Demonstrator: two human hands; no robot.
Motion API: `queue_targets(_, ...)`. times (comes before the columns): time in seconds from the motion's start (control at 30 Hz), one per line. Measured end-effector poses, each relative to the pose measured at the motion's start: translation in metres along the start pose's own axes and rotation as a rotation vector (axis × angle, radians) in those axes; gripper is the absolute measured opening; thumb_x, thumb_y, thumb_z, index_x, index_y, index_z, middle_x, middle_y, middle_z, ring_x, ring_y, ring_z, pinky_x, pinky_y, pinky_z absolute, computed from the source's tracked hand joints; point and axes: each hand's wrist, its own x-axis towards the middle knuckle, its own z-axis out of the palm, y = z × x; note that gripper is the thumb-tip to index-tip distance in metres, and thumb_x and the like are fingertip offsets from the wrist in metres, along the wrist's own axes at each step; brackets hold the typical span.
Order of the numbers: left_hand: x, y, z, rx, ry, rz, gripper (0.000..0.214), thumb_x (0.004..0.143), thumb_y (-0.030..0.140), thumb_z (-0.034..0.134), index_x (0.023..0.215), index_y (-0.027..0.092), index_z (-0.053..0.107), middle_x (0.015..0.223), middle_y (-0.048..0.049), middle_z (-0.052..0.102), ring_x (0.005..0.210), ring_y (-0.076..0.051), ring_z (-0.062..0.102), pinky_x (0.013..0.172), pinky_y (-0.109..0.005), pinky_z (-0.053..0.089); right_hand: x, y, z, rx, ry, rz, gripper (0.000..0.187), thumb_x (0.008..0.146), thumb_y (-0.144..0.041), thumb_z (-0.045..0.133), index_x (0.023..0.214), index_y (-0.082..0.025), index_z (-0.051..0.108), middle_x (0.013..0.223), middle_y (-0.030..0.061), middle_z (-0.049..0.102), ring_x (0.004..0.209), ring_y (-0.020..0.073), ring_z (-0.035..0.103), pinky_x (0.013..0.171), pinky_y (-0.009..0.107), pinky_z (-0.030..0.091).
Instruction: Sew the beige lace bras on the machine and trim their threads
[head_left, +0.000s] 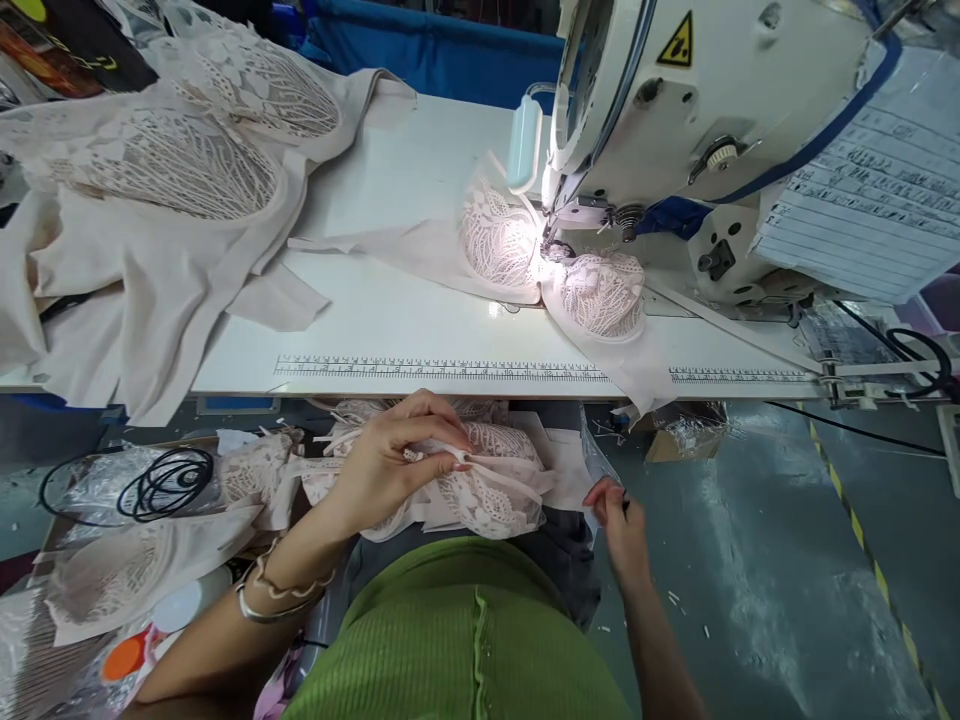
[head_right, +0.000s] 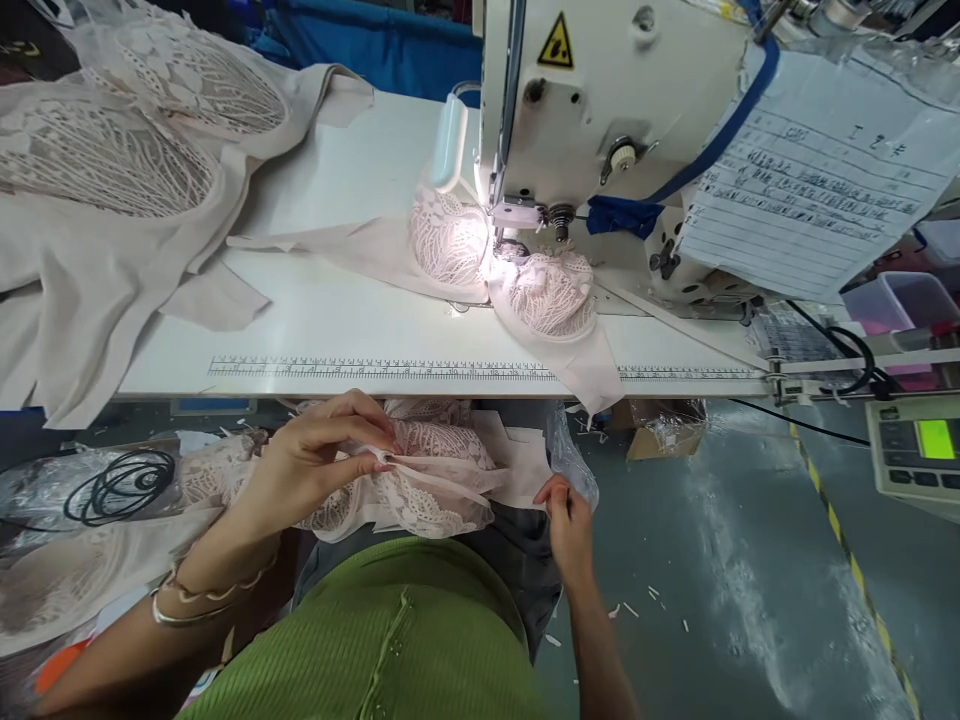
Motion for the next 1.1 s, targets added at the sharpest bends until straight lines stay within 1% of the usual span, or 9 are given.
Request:
queue_targets(0.1, 0.000, 0.006, 0.003, 0.028, -0.010, 0.042, 0.006, 0.087, 0.021, 0.073, 0.086, 0.025, 0.079, 0.088, -0.0046, 0.069, 0.082, -0.015, 0.067, 0.072, -0.026, 0.058, 0.027, -0.058, 0.004, -0.110, -0.132, -0.379, 0.046, 0.110, -0.052, 0.053, 0.083, -0.020, 0.071, 0.069, 0.0010, 0.050, 0.052, 0.0150, 0.041, 0.050, 0.027, 0.030)
queue_targets(0.2, 0.000, 0.012, 0.006, 0.067, -0.002, 0.086, 0.008, 0.087, 0.017, 0.073, 0.088, 0.023, 0.078, 0.087, -0.0043, 0.071, 0.082, -0.015, 0.068, 0.071, -0.024, 0.058, 0.035, -0.100, 0.025, -0.055, -0.318, -0.573, 0.036, 0.114, -0.043, 0.046, 0.099, -0.023, 0.072, 0.081, 0.0037, 0.052, 0.066, 0.0179, 0.049, 0.056, 0.027, 0.037)
queue_targets(0.33, 0.001, 0.017, 0.006, 0.091, 0.005, 0.100, 0.008, 0.086, 0.015, 0.073, 0.087, 0.022, 0.077, 0.085, -0.0040, 0.072, 0.080, -0.015, 0.069, 0.069, -0.024, 0.058, 0.032, -0.114, 0.043, -0.112, -0.489, -0.523, 0.038, 0.107, -0.055, 0.059, 0.094, -0.021, 0.067, 0.095, 0.0063, 0.046, 0.074, 0.0189, 0.049, 0.058, 0.027, 0.043)
queue_targets(0.5, 0.001, 0.017, 0.004, 0.096, 0.031, 0.123, 0.009, 0.085, 0.015, 0.074, 0.089, 0.023, 0.077, 0.091, -0.0045, 0.073, 0.087, -0.016, 0.069, 0.076, -0.026, 0.058, 0.044, -0.113, 0.035, -0.028, -0.704, -0.440, 0.044, 0.104, -0.051, 0.066, 0.077, -0.018, 0.062, 0.111, 0.0090, 0.053, 0.077, 0.0180, 0.050, 0.064, 0.028, 0.042)
queue_targets(0.63, 0.000, 0.020, 0.002, 0.051, 0.007, 0.082, 0.006, 0.085, 0.018, 0.074, 0.088, 0.022, 0.076, 0.094, -0.0052, 0.073, 0.090, -0.017, 0.069, 0.079, -0.028, 0.057, 0.055, -0.116, 0.026, 0.091, -0.920, -0.389, 0.049, 0.102, -0.056, 0.068, 0.073, -0.017, 0.061, 0.089, 0.0049, 0.052, 0.065, 0.0149, 0.047, 0.056, 0.027, 0.035)
queue_targets(0.7, -0.002, 0.021, 0.000, -0.002, 0.044, 0.010, 0.001, 0.085, 0.020, 0.074, 0.086, 0.021, 0.074, 0.087, -0.0040, 0.072, 0.081, -0.015, 0.067, 0.072, -0.025, 0.055, 0.058, -0.116, 0.018, 0.112, -0.968, -0.380, 0.049, 0.102, -0.057, 0.068, 0.072, -0.017, 0.064, 0.083, 0.0029, 0.051, 0.061, 0.0134, 0.044, 0.054, 0.026, 0.034)
queue_targets(0.83, -0.007, 0.017, -0.002, -0.180, 0.175, -0.154, 0.009, 0.084, 0.024, 0.075, 0.080, 0.018, 0.070, 0.075, -0.0016, 0.068, 0.063, -0.011, 0.059, 0.054, -0.020, 0.047, 0.059, -0.117, -0.004, 0.067, -0.907, -0.384, 0.038, 0.104, -0.048, 0.068, 0.080, -0.018, 0.072, 0.083, 0.0049, 0.057, 0.061, 0.0149, 0.049, 0.052, 0.026, 0.036)
queue_targets(0.97, -0.011, 0.004, 0.002, -0.182, 0.275, -0.131, 0.006, 0.079, 0.022, 0.081, 0.079, 0.021, 0.075, 0.082, -0.0037, 0.072, 0.084, -0.017, 0.067, 0.075, -0.029, 0.058, 0.058, -0.121, -0.015, -0.048, -0.592, -0.494, 0.029, 0.106, -0.040, 0.067, 0.085, -0.021, 0.074, 0.083, 0.0067, 0.062, 0.063, 0.0180, 0.054, 0.049, 0.027, 0.036)
queue_targets(1.1, -0.015, -0.002, 0.010, -0.046, 0.396, -0.131, 0.003, 0.081, 0.022, 0.079, 0.083, 0.022, 0.077, 0.088, -0.0039, 0.072, 0.089, -0.018, 0.067, 0.079, -0.032, 0.059, 0.053, -0.120, -0.005, -0.217, -0.282, -0.631, 0.025, 0.104, -0.033, 0.069, 0.081, -0.021, 0.071, 0.086, 0.0064, 0.067, 0.058, 0.0174, 0.053, 0.047, 0.028, 0.037)
